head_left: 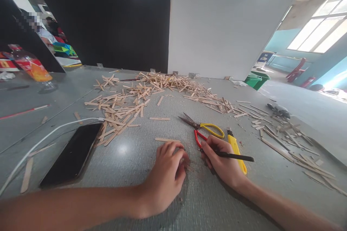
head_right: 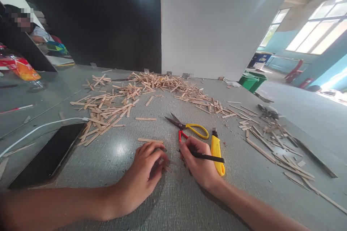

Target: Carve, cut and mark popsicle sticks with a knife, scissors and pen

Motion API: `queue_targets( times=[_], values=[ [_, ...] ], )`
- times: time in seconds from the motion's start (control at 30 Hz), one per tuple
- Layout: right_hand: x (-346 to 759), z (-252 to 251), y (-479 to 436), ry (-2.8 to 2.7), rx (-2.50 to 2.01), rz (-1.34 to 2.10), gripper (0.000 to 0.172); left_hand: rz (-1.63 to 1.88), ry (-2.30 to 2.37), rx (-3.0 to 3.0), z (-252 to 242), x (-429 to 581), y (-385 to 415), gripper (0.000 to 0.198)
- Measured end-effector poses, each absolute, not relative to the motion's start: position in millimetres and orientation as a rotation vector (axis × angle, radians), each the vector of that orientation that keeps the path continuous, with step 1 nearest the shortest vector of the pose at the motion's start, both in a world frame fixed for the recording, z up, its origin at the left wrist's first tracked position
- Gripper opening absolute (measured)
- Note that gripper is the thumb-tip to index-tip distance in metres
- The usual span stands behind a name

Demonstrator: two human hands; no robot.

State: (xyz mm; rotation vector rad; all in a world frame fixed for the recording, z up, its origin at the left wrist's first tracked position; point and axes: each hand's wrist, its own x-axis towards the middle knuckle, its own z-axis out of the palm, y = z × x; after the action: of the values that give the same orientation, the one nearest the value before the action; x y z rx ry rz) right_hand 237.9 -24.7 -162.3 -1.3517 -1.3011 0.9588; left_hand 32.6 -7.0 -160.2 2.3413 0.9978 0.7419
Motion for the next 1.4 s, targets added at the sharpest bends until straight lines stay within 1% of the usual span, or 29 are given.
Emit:
queue_targets(
  times=[0.17, 0.23, 0.37, 0.43, 0.67, 0.8, 0.97, 1.13, 1.27, 1.4],
  values=[
    [237, -161, -23, -1.285, -1.34, 0.972, 0.042, 0.795, 1.004, 2.296, -166, 30, -7, 0.056],
    [236, -161, -23, -1.283, -1.333, 0.98, 0.042, 0.793, 1.017, 2.298, -167, 31, -7, 0.051],
    [237, -163, -23, -1.265, -1.315, 1.017, 0.039, 0.769, 1.027, 2.335, -166, 33, -6, 0.022],
    [237, -164, -23, -1.26, -1.31, 1.025, 0.038, 0.771, 1.011, 2.337, -165, 34, -6, 0.018],
    [238, -163, -23, -1.25, -1.308, 1.018, 0.039, 0.735, 1.051, 2.143, -162, 34, -3, 0.018],
    [240, -164, -23, -1.277, -1.362, 0.976, 0.046, 0.828, 1.017, 1.891, -160, 34, -4, 0.014],
    [243, -165, -27, -1.504, -1.386, 0.923, 0.054, 0.915, 0.982, 1.673, -159, 36, -7, 0.018],
    [245, -169, -27, -1.482, -1.401, 0.871, 0.054, 0.926, 0.912, 1.491, -157, 38, -9, 0.021],
    [244, -170, -25, -1.426, -1.436, 0.869, 0.053, 0.896, 0.933, 1.463, -153, 39, -8, 0.02],
    [243, -169, -24, -1.418, -1.448, 0.884, 0.054, 0.837, 0.874, 1.453, -149, 39, -7, 0.024]
  ],
)
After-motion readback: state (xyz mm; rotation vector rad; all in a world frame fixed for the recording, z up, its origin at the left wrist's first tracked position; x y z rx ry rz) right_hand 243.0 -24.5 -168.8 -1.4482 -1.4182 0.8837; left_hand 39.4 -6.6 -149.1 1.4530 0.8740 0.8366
